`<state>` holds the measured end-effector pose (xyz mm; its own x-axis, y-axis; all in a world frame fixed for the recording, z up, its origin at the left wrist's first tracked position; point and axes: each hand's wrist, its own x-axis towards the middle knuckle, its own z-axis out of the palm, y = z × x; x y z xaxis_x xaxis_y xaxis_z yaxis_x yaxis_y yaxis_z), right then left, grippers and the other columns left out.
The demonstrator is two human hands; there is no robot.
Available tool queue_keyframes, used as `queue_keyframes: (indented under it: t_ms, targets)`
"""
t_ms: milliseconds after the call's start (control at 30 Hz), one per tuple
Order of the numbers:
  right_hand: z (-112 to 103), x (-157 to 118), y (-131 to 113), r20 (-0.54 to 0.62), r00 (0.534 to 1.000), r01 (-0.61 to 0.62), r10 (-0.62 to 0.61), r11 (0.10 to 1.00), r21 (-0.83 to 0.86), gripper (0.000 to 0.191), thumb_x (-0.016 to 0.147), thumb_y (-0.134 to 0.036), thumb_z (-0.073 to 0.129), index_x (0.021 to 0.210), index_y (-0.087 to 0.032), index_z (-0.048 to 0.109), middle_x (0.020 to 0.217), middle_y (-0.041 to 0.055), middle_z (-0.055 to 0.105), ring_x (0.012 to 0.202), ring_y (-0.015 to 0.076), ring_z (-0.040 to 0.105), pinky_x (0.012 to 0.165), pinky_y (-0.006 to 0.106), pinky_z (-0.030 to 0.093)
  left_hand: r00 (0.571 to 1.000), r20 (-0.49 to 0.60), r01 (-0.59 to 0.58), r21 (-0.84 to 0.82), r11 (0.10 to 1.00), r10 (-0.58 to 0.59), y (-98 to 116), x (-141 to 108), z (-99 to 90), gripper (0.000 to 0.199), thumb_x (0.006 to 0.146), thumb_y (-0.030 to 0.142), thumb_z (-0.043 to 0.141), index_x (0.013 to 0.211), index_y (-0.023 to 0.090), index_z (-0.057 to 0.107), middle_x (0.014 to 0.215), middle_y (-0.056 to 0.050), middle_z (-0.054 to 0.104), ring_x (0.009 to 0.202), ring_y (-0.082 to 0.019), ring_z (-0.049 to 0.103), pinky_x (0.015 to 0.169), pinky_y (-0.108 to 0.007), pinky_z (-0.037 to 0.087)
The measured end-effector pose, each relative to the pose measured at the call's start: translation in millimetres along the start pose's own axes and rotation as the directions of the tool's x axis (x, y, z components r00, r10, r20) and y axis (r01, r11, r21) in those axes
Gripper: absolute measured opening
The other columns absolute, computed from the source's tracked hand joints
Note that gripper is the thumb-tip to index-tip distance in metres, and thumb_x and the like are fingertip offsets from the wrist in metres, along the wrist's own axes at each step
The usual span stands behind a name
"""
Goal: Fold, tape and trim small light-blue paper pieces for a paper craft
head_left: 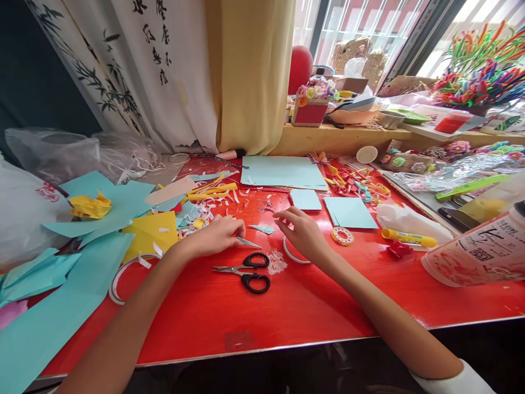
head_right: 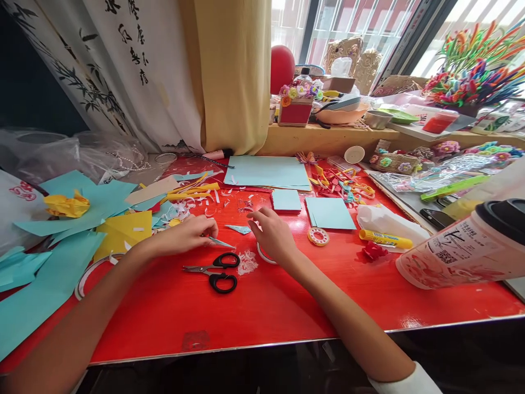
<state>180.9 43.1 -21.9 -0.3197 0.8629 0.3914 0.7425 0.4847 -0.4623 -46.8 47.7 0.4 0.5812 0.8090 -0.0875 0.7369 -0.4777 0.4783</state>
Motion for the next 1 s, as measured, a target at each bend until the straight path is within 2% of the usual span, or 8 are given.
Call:
queue_keyframes:
  t_ms: [167,233,367,533,700,867,933,1000]
  targets:
    - [-4,-2,-12,0.223,0.972,0.008,-0.078,0.954,0.299,0.027,0.082,-0.04,0.05,0.092,-0.018,0.064,0.081,0.0027,0.063,0.067,0.0105,0.054,0.06,0.022,0.04,0.992,-0.127,-0.025,-0.303,0.953,-0.015,23,-1,-4.6,0.018,0.08,0.033,0.048,0.088,0.019,0.054,0.074,0.001,0.058,0.065,-0.012,0.052,0.059,-0.023,0.038]
    - [-4,-3,-15,0.291,0.955,-0.053,-0.057,0.933,0.357,0.031,0.084,-0.041,0.046,0.086,-0.016,0.065,0.071,0.0016,0.062,0.06,0.0092,0.053,0.055,0.021,0.038,0.984,-0.175,-0.038,-0.323,0.946,-0.021,30,0,-3.7,0.021,0.079,0.035,0.049,0.09,0.019,0.056,0.076,0.0,0.059,0.067,-0.012,0.053,0.059,-0.022,0.038]
    - [-6,-4,-16,0.295,0.955,-0.131,0.006,0.905,0.405,0.035,0.084,-0.044,0.046,0.081,-0.014,0.064,0.064,0.0015,0.06,0.055,0.009,0.052,0.051,0.021,0.038,0.984,-0.18,-0.039,-0.309,0.95,-0.018,38,2,5.0,0.024,0.078,0.039,0.049,0.089,0.02,0.06,0.083,0.0,0.062,0.074,-0.014,0.054,0.062,-0.023,0.038]
    - [-16,-2,-15,0.386,0.92,-0.117,-0.065,0.895,0.43,0.031,0.085,-0.039,0.045,0.075,-0.014,0.062,0.066,0.0022,0.062,0.059,0.0093,0.055,0.056,0.022,0.041,0.957,-0.265,0.026,-0.327,0.945,-0.119,40,6,16.5,0.024,0.078,0.036,0.048,0.07,0.017,0.057,0.063,0.001,0.058,0.061,-0.012,0.051,0.057,-0.022,0.038]
    - [-17,0,-13,0.44,0.897,-0.202,-0.046,0.842,0.5,0.032,0.085,-0.038,0.045,0.072,-0.014,0.061,0.063,0.0021,0.062,0.054,0.0093,0.057,0.056,0.023,0.044,0.987,-0.129,0.017,-0.535,0.845,-0.101,36,9,13.7,0.028,0.078,0.039,0.047,0.074,0.015,0.061,0.068,-0.002,0.061,0.065,-0.013,0.055,0.062,-0.024,0.043]
    - [-22,2,-6,0.513,0.858,-0.282,-0.032,0.804,0.523,0.031,0.08,-0.042,0.051,0.088,-0.014,0.062,0.071,0.0049,0.065,0.06,0.0116,0.06,0.057,0.024,0.045,0.968,-0.176,0.068,-0.5,0.863,-0.178,27,9,9.3,0.025,0.079,0.036,0.046,0.079,0.016,0.06,0.067,-0.001,0.06,0.064,-0.013,0.056,0.062,-0.024,0.043]
    - [-31,4,0,0.478,0.879,-0.269,0.013,0.84,0.472,0.04,0.075,-0.044,0.058,0.103,-0.016,0.058,0.079,0.005,0.065,0.066,0.0127,0.059,0.059,0.025,0.045,0.963,-0.16,0.126,-0.433,0.892,-0.214,20,9,8.1,0.023,0.078,0.037,0.047,0.082,0.017,0.058,0.066,0.0,0.061,0.063,-0.013,0.057,0.058,-0.024,0.041]
    - [-40,6,6,0.377,0.922,-0.224,0.094,0.921,0.319,0.04,0.073,-0.047,0.058,0.099,-0.018,0.059,0.081,0.0049,0.064,0.068,0.0134,0.057,0.057,0.025,0.042,0.964,-0.119,0.186,-0.343,0.921,-0.239,13,9,8.1,0.024,0.077,0.04,0.049,0.081,0.018,0.056,0.064,0.0,0.061,0.059,-0.014,0.056,0.054,-0.024,0.039]
